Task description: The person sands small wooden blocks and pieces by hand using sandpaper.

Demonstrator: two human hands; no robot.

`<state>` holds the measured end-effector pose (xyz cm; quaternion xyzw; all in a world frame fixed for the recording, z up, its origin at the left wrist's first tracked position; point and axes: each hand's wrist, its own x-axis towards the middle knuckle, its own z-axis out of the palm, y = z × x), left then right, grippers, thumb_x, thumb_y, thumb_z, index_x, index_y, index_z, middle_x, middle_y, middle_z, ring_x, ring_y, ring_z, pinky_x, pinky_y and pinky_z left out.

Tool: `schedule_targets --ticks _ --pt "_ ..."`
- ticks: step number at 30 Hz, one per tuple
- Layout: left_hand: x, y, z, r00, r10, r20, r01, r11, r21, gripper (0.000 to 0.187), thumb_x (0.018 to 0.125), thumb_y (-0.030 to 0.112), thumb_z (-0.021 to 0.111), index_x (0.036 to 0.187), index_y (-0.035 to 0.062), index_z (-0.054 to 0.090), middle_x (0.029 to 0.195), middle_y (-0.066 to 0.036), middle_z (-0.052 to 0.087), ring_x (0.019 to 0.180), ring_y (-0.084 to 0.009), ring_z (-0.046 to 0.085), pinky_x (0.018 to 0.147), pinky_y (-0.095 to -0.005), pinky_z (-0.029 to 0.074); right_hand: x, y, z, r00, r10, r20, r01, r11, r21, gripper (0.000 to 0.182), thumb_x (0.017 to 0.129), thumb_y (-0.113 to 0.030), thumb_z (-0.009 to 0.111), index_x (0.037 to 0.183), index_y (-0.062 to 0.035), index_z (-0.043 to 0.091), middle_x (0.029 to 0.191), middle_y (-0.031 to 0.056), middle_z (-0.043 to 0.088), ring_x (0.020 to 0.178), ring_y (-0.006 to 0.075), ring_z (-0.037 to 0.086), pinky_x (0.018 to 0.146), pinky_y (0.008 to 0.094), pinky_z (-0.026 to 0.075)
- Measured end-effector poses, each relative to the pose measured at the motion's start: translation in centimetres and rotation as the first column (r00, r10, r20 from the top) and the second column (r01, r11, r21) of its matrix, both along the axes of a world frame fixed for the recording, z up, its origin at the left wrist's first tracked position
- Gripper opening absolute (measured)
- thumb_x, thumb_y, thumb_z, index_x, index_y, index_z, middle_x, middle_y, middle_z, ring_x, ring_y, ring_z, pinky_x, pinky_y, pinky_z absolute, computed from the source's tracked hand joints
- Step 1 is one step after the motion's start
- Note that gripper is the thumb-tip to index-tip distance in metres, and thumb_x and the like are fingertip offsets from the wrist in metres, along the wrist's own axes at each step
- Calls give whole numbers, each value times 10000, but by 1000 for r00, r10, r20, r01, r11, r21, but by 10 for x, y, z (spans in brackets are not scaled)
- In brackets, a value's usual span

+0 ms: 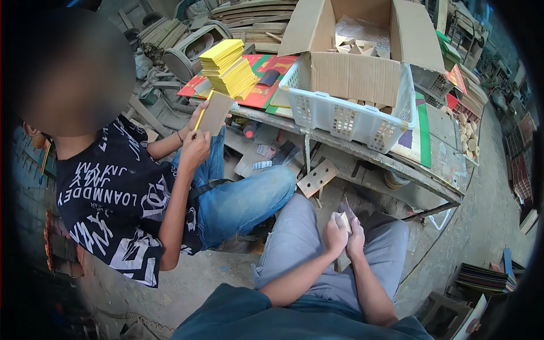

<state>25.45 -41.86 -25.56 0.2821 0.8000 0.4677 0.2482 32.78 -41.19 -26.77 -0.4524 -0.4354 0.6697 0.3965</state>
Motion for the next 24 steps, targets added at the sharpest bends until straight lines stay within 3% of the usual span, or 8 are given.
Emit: schedule_targets --ticks 4,5,7,10,15,16,20,24 --pt "-21 23 -13 995 95 -26 -92 991 100 369 924 264 374 918 -26 603 852 -273 625 845 -448 591 733 -520 439 11 -7 -30 997 82 2 -82 997 -5 508 992 -432 368 1118 2 600 959 34 588 839 110 510 746 224 393" --pt "-27 27 -5 993 114 -14 -112 990 81 389 934 264 364 899 -47 596 836 -277 622 829 -458 585 721 -517 437 -9 -17 13 989 4 -145 -5 1000 -7 437 1007 -328 388 1218 24 537 970 -4 551 855 61 478 767 203 362" --pt "-22 21 -6 995 94 31 -95 993 67 380 934 272 367 890 -26 599 842 -280 618 847 -464 581 732 -527 435 2 -14 -14 998 39 -54 -35 997 67 520 1000 -417 352 1161 23 577 949 21 605 833 97 517 742 224 399" --pt "0 0 -10 999 -19 34 16 996 85 353 934 276 377 924 -3 592 846 -279 616 874 -463 580 739 -534 433 0 3 6 1000 18 14 -20 995 95 497 1013 -358 330 1229 38 539 995 39 635 895 103 558 803 261 432" --pt "-28 31 -31 995 81 62 -84 995 46 360 937 265 384 943 -13 614 860 -274 624 838 -456 584 719 -511 438 -4 -8 9 995 56 79 -61 996 62 491 1015 -358 320 1220 25 549 698 -63 475 603 48 367 521 237 289" --pt "-29 32 -34 994 94 64 -99 992 80 366 938 271 386 937 -17 611 859 -277 622 840 -457 585 720 -513 437 -4 -10 -16 998 56 -30 -54 997 52 480 1012 -350 345 1266 16 524 957 -8 583 777 68 480 694 228 377" --pt "-4 5 -12 996 3 92 -10 998 70 357 938 267 380 949 -24 587 848 -296 608 853 -468 583 736 -520 432 -5 8 -4 1000 17 12 -18 988 151 455 1017 -311 328 1242 24 537 967 18 606 848 79 517 767 221 400" --pt "-14 19 -13 997 63 46 -67 994 86 340 943 233 372 954 -34 581 892 -294 610 879 -460 579 749 -496 438 -6 4 7 999 41 -2 -41 999 13 469 1011 -339 343 1197 28 567 925 15 597 813 79 506 715 234 384"
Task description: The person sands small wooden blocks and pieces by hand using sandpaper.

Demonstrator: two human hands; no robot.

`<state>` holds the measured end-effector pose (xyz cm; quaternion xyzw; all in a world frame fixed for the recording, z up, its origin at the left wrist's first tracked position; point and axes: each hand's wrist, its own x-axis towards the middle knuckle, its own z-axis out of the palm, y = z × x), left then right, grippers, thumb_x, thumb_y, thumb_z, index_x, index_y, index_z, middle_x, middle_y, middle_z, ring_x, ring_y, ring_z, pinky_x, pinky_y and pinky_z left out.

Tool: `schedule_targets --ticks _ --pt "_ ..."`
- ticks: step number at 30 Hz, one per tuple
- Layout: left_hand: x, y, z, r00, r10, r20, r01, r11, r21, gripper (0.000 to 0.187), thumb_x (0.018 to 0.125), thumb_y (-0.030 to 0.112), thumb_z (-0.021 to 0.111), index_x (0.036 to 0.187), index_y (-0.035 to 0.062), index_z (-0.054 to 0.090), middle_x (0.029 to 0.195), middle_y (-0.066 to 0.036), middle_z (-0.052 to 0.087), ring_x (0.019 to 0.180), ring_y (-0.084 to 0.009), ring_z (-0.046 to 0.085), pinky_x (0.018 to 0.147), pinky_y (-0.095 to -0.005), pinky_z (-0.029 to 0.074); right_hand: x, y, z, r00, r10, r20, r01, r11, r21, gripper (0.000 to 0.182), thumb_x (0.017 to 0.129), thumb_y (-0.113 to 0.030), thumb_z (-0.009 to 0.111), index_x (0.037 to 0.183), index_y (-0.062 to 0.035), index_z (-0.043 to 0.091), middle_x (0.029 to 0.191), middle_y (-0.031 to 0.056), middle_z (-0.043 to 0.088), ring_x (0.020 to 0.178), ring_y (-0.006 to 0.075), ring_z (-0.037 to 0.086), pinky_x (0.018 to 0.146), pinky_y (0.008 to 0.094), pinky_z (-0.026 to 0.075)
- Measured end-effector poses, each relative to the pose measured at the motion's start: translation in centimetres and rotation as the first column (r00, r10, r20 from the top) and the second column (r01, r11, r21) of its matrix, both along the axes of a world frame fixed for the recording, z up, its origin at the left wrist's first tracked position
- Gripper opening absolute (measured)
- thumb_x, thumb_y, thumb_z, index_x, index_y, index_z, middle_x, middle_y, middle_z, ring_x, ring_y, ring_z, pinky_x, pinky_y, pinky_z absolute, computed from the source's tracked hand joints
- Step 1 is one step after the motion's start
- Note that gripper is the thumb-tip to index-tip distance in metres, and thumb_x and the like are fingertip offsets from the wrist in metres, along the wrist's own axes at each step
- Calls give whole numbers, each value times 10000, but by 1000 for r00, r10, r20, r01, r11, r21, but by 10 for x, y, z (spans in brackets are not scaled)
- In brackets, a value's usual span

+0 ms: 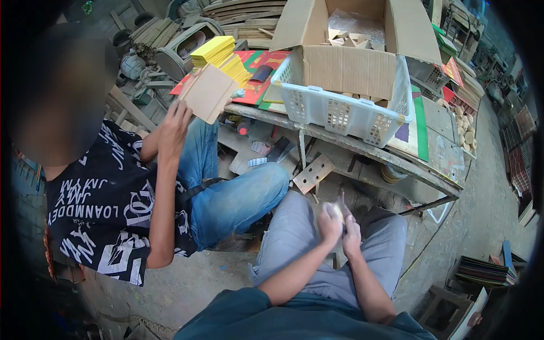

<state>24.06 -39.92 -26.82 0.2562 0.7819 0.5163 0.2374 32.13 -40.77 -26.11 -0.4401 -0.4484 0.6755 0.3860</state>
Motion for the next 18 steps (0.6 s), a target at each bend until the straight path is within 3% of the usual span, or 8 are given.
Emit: schedule_targets --ticks 1,3,4,5,7,9,13,18 --pt "-12 11 -8 998 56 -19 -56 998 37 344 946 224 368 953 -47 579 916 -296 611 890 -454 578 760 -485 439 4 -4 -3 988 35 149 -48 996 82 460 1005 -353 361 1162 17 586 878 -13 580 777 65 483 666 230 366" --pt "-44 32 -26 979 201 23 -203 975 88 365 960 229 369 938 -69 578 937 -305 607 888 -447 570 783 -462 437 -13 -15 2 999 49 -17 -43 967 252 450 1003 -361 371 1179 -3 580 854 -41 540 700 46 398 589 223 292" --pt "-56 39 -31 968 241 76 -249 960 129 383 970 255 371 949 -67 577 922 -281 619 875 -423 579 788 -445 441 1 -17 6 969 183 169 -204 972 117 466 1001 -369 377 1208 10 551 952 -10 559 784 74 447 667 221 339" --pt "-65 44 -33 952 279 130 -297 942 159 401 981 280 372 960 -65 576 907 -256 631 861 -399 588 794 -429 445 3 -17 6 981 151 119 -156 987 34 471 999 -372 382 1221 12 540 1024 14 564 873 98 478 752 242 361" --pt "-71 56 -36 809 244 534 -443 851 282 445 973 382 413 1029 -30 571 923 -153 626 775 -286 599 717 -395 470 2 -6 -2 999 -30 -36 27 995 -93 471 991 -380 398 1257 -8 513 1191 54 540 1086 152 481 934 295 350" --pt "-84 39 -5 492 -13 871 -280 944 172 448 954 444 466 1042 14 558 885 -84 603 729 -194 570 650 -319 470 0 11 9 893 -220 -393 182 974 -131 476 982 -366 420 1328 -40 443 1332 62 477 1250 201 422 1043 361 298" --pt "-82 35 -2 377 -358 854 -139 890 434 354 918 348 585 1088 41 541 908 -80 590 738 -156 554 651 -292 463 16 33 14 744 -447 -497 263 879 -397 429 962 -273 474 1332 -63 418 1332 49 479 1248 208 437 1035 403 320" --pt "-65 35 11 421 -457 783 41 872 487 328 923 214 586 1177 13 531 1081 -105 607 879 -184 588 749 -297 474 19 46 10 926 -329 -183 328 944 -36 375 892 -113 614 1235 12 529 1206 70 582 1097 163 543 951 300 403"
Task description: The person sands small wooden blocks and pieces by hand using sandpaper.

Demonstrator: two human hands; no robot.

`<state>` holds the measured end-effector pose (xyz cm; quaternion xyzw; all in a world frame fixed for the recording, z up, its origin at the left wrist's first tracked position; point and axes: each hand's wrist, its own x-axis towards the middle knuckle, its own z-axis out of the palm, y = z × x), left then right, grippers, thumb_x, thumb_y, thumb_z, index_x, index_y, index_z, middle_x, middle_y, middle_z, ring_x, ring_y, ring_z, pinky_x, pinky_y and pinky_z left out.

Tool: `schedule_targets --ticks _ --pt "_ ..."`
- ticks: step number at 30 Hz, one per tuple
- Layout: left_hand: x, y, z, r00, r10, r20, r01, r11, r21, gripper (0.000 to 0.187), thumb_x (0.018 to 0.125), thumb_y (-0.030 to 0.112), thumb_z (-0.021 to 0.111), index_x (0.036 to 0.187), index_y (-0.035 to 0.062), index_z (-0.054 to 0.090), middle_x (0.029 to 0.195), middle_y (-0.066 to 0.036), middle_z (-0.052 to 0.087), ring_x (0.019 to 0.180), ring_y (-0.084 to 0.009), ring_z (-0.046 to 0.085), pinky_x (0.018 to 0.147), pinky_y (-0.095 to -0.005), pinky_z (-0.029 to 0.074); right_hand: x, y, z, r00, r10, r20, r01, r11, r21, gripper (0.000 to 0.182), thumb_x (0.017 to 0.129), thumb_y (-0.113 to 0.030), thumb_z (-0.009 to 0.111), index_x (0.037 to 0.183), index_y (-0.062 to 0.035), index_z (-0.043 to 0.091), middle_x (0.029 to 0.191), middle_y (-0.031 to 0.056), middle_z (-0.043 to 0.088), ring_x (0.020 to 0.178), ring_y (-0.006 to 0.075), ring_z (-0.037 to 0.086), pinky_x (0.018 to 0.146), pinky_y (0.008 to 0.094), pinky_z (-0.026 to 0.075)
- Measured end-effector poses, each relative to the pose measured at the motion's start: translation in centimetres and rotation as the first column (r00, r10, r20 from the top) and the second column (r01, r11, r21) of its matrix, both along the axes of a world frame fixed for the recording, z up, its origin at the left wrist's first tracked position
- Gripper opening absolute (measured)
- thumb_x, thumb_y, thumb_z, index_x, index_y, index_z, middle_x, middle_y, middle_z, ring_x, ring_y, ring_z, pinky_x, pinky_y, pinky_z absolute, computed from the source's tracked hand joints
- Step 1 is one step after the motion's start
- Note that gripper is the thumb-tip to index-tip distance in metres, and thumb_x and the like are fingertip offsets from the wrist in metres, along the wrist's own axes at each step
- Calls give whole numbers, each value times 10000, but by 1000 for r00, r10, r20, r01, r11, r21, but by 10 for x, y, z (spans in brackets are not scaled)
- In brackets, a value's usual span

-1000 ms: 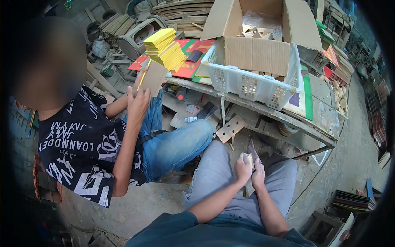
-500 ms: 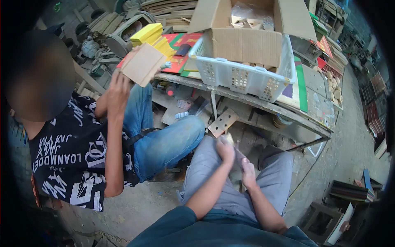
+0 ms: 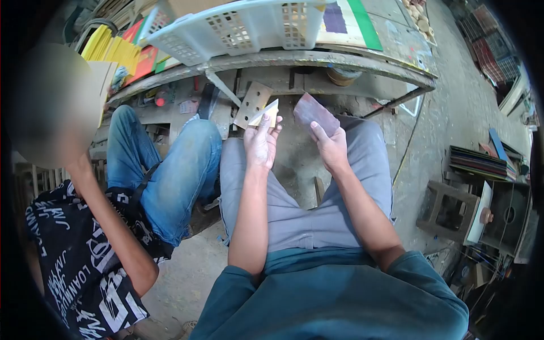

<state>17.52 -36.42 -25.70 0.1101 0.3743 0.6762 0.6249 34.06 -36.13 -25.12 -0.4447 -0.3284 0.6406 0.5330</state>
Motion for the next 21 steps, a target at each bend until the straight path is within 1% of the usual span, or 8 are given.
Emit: schedule_targets --ticks 2,3,5,9,15,17,18,21 --pt "4 1 1 995 -51 -88 53 998 18 335 915 172 597 1200 15 518 1084 -116 610 898 -178 589 760 -293 475 -1 4 6 968 -59 244 12 982 189 349 913 -76 570 1245 28 536 1250 108 570 1130 142 525 960 258 389" --pt "5 1 -1 995 -60 -84 61 998 9 335 915 172 597 1200 15 518 1084 -116 610 898 -178 589 760 -293 475 -2 6 6 967 -64 248 19 983 181 349 913 -76 570 1245 28 536 1250 108 570 1130 142 525 960 258 389" --pt "9 1 -2 990 -103 -94 103 995 -2 326 909 159 606 1183 4 521 1063 -122 615 887 -173 590 761 -286 475 -4 7 6 929 -165 331 4 900 436 378 918 -4 493 1293 40 489 1309 144 532 1211 171 485 1017 286 352" --pt "25 -2 7 989 -139 -56 139 990 -7 264 898 144 624 1099 -14 558 1017 -112 635 833 -151 601 721 -270 475 -18 3 10 857 -171 486 -214 740 638 629 702 211 374 1277 1 519 1315 191 515 1292 281 434 1100 379 266" --pt "14 -3 4 977 -204 -62 203 979 -22 291 932 181 571 1132 -26 528 1023 -124 620 823 -170 575 745 -288 476 -11 17 2 726 -190 661 -234 835 497 688 664 221 353 1274 -41 531 1314 162 519 1295 290 429 1102 434 258" --pt "15 -1 2 981 -168 -101 165 986 -32 291 936 182 564 1128 -35 528 1023 -135 619 820 -172 573 739 -287 475 -14 10 13 802 -208 560 -213 776 594 692 649 218 357 1260 -49 544 1307 154 526 1284 295 438 1101 429 260" --pt "17 0 0 982 -133 -135 128 991 -42 293 940 182 557 1125 -43 528 1024 -146 617 817 -173 571 734 -286 473 -17 7 12 772 -190 607 -318 712 627 690 650 218 358 1254 -55 548 1305 142 532 1276 293 449 1098 422 266" --pt "9 -4 -4 970 -192 -150 200 979 39 289 938 172 561 1121 -48 526 1029 -157 615 823 -174 577 744 -282 474 -16 11 4 724 -119 679 -327 808 490 703 635 219 363 1252 -61 552 1310 126 532 1273 281 457 1099 421 261"
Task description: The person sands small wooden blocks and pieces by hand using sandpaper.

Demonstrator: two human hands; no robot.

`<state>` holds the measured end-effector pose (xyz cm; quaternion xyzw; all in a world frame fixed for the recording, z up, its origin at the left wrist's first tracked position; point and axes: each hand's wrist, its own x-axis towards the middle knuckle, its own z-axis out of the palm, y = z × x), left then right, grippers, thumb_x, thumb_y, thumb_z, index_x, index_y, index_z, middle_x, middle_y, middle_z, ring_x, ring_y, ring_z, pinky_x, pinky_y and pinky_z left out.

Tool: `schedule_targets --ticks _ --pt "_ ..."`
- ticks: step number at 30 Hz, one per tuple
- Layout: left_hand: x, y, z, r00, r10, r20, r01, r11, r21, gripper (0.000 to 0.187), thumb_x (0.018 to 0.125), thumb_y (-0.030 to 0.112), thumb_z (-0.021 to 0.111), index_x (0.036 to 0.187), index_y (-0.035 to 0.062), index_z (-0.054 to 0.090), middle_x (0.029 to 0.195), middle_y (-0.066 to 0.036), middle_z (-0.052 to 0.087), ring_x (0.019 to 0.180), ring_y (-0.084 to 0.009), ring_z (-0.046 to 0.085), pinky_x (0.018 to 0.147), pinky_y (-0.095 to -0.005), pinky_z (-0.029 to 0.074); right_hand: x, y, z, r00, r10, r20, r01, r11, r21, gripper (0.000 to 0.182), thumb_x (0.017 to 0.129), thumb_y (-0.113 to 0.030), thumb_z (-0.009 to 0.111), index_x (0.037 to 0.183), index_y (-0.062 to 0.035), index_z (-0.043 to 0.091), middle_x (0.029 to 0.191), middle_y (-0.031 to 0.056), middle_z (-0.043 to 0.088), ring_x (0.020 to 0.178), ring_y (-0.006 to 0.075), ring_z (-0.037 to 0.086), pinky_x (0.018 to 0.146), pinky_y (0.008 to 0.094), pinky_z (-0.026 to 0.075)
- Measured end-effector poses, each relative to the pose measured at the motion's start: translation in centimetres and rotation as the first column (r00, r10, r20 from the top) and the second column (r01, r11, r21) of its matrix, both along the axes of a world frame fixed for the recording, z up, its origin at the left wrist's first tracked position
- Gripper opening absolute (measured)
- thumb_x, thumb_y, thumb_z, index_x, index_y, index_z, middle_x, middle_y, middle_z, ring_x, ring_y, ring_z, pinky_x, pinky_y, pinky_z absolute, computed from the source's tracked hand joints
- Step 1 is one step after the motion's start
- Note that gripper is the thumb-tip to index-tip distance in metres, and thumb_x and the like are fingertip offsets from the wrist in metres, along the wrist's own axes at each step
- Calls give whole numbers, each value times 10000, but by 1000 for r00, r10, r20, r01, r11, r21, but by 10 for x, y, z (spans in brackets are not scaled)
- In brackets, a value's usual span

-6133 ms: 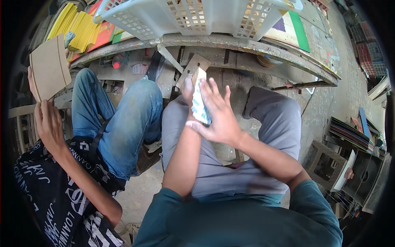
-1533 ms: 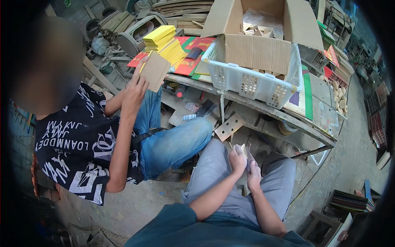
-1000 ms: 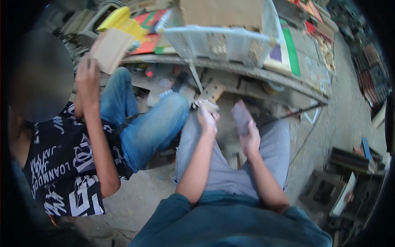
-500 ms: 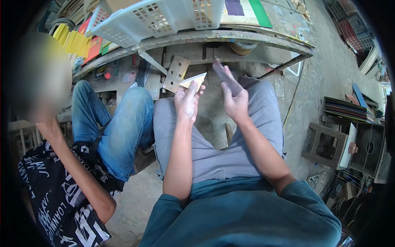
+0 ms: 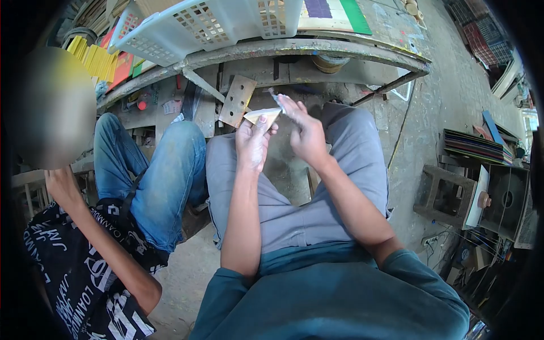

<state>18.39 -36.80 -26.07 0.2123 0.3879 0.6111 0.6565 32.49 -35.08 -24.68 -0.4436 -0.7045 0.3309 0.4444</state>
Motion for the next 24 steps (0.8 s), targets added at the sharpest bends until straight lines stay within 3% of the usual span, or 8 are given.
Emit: schedule_targets --ticks 2,4,6,8,10,14,19,24 --pt "-3 -1 3 999 -49 -2 49 999 20 289 937 166 561 1122 -51 520 1030 -156 615 828 -169 582 747 -282 474 7 2 -4 999 -51 -8 51 999 -8 707 631 218 370 1254 -64 550 1311 123 532 1276 278 454 1102 421 255" --pt "0 2 6 999 23 -45 -24 1000 -10 291 937 168 561 1123 -50 515 1048 -148 612 839 -168 573 743 -287 466 7 1 -5 995 -98 -12 98 995 -10 711 627 217 376 1256 -66 547 1311 120 532 1279 275 451 1104 421 248" --pt "3 4 6 997 55 -59 -54 998 8 313 938 171 559 1148 -56 504 1054 -143 608 850 -171 570 742 -294 462 2 -7 8 998 67 7 -67 988 137 702 640 210 375 1262 -70 542 1314 119 528 1282 271 446 1107 425 236" --pt "3 1 4 993 85 -76 -85 996 15 336 940 174 556 1172 -62 493 1060 -137 605 861 -174 566 742 -301 458 0 -8 0 996 57 -74 -51 996 74 700 643 208 371 1261 -71 543 1313 121 528 1279 275 450 1106 433 232" --pt "-6 2 1 998 -8 61 3 997 76 405 912 139 600 1241 -57 469 1047 -110 606 860 -158 577 730 -283 465 9 2 -13 995 -16 100 18 1000 -22 704 641 211 377 1263 -74 543 1313 128 527 1275 284 453 1104 435 233" --pt "-1 3 8 1000 9 5 -9 1000 18 419 967 234 495 1294 -21 438 1066 -108 585 921 -181 570 740 -320 458 15 6 -7 994 -92 -66 91 996 -17 607 728 188 393 1265 -57 534 1325 122 523 1271 261 463 1103 421 239" --pt "1 2 14 1000 -13 26 13 1000 -23 377 974 232 477 1271 0 460 1042 -97 571 849 -183 581 644 -317 470 13 1 -8 991 -112 -80 105 991 -82 554 780 180 390 1274 -36 522 1321 120 529 1272 260 461 1105 397 241" --pt "1 4 12 998 -41 -49 42 999 34 301 915 177 600 1142 -9 534 929 -80 591 689 -116 547 550 -242 450 6 -1 2 978 -34 -206 32 999 -15 572 776 182 385 1281 -46 528 1314 132 533 1272 265 460 1108 394 242"
